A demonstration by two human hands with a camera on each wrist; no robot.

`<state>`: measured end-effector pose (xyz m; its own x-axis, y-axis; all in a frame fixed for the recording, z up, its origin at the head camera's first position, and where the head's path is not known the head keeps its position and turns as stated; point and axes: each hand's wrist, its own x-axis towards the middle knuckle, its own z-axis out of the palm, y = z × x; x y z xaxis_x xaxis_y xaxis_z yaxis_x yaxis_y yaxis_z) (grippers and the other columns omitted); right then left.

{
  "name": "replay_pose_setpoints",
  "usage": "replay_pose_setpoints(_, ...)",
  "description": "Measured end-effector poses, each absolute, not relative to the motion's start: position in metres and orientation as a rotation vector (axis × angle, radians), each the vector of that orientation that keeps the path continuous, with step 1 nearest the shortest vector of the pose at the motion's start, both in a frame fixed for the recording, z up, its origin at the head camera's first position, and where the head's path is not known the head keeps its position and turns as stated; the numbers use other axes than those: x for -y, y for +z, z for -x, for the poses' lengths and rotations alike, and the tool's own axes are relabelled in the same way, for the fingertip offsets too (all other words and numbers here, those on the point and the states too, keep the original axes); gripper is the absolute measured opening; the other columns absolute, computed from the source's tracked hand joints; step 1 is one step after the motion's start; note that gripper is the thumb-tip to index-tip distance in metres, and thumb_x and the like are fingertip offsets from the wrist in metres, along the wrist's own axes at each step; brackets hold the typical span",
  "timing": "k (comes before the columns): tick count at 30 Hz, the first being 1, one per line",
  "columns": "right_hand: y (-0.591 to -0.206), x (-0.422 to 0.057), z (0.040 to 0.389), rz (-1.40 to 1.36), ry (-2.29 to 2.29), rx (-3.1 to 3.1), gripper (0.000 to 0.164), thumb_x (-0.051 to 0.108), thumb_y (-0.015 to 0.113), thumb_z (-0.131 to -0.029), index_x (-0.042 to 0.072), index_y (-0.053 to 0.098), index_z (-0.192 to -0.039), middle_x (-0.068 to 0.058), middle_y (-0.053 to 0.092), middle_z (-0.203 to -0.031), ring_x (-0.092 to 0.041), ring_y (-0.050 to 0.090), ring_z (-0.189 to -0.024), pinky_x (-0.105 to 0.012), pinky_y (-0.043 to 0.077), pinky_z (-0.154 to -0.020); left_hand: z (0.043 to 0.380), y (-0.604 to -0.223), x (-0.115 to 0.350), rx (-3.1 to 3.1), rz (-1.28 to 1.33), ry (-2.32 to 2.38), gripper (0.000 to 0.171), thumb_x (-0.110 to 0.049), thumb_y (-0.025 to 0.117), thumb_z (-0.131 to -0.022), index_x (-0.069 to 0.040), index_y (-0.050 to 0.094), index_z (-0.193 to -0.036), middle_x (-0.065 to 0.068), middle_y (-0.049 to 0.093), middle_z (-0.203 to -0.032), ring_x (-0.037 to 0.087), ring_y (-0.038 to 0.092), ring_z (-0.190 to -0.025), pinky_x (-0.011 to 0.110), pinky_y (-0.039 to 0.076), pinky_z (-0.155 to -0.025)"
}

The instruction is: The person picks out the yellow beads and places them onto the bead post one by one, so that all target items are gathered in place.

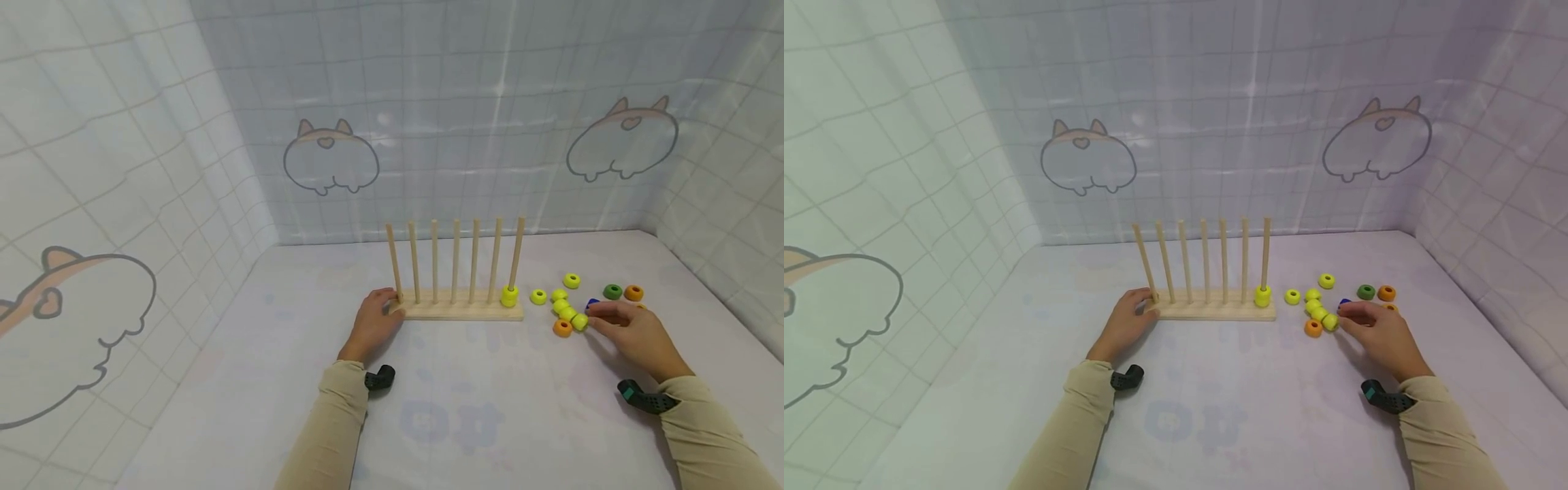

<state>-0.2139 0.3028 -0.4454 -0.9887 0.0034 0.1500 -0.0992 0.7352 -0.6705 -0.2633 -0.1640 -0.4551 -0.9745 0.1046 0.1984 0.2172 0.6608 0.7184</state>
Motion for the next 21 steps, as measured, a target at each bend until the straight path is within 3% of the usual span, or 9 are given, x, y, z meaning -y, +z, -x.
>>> replay_pose_setpoints(4,-0.4449,-0.3009,0.2135,-0.095,1.079,2.815,0.046,0.039,0.060,-0.100,0.001,0.064,-0.125,-0.020,0.063,-0.123,-0.036,0.058,-0.109,-0.026,0.048,-0.075,0.2630,-0.4556,0.1640,2.731,0.273,-1.204,0.042,-0.019,0.066,-0.090,-0.004,0.066,-0.129,0.015,0.052,-0.143,0.036,0.044,-0.135,0.050,0.034,-0.111)
replay_pose_setpoints(8,-0.4438,-0.2984,0.2123,-0.098,1.087,2.847,0.053,0.044,0.059,-0.100,0.000,0.062,-0.128,-0.023,0.061,-0.125,-0.040,0.058,-0.110,-0.046,0.052,-0.082,0.2636,-0.4556,0.1638,2.732,0.276,-1.195,0.042,-0.019,0.066,-0.090,-0.004,0.066,-0.129,0.015,0.052,-0.143,0.036,0.044,-0.134,0.050,0.035,-0.111)
replay_pose_setpoints(11,-0.4435,-0.2971,0.2119,-0.103,1.079,2.876,0.058,0.049,0.058,-0.099,-0.001,0.060,-0.130,-0.024,0.061,-0.124,-0.041,0.057,-0.110,-0.054,0.051,-0.085,0.2639,-0.4554,0.1634,2.739,0.281,-1.176,0.042,-0.019,0.066,-0.091,-0.003,0.066,-0.129,0.016,0.052,-0.143,0.036,0.044,-0.134,0.049,0.034,-0.112)
replay_pose_setpoints(21,-0.4435,-0.2937,0.2147,-0.146,1.000,2.902,0.057,0.045,0.062,-0.098,-0.004,0.062,-0.128,-0.025,0.064,-0.119,-0.041,0.061,-0.106,-0.057,0.052,-0.084,0.2633,-0.4552,0.1629,2.731,0.272,-1.176,0.041,-0.017,0.067,-0.089,-0.002,0.067,-0.127,0.017,0.053,-0.141,0.037,0.046,-0.133,0.050,0.035,-0.111)
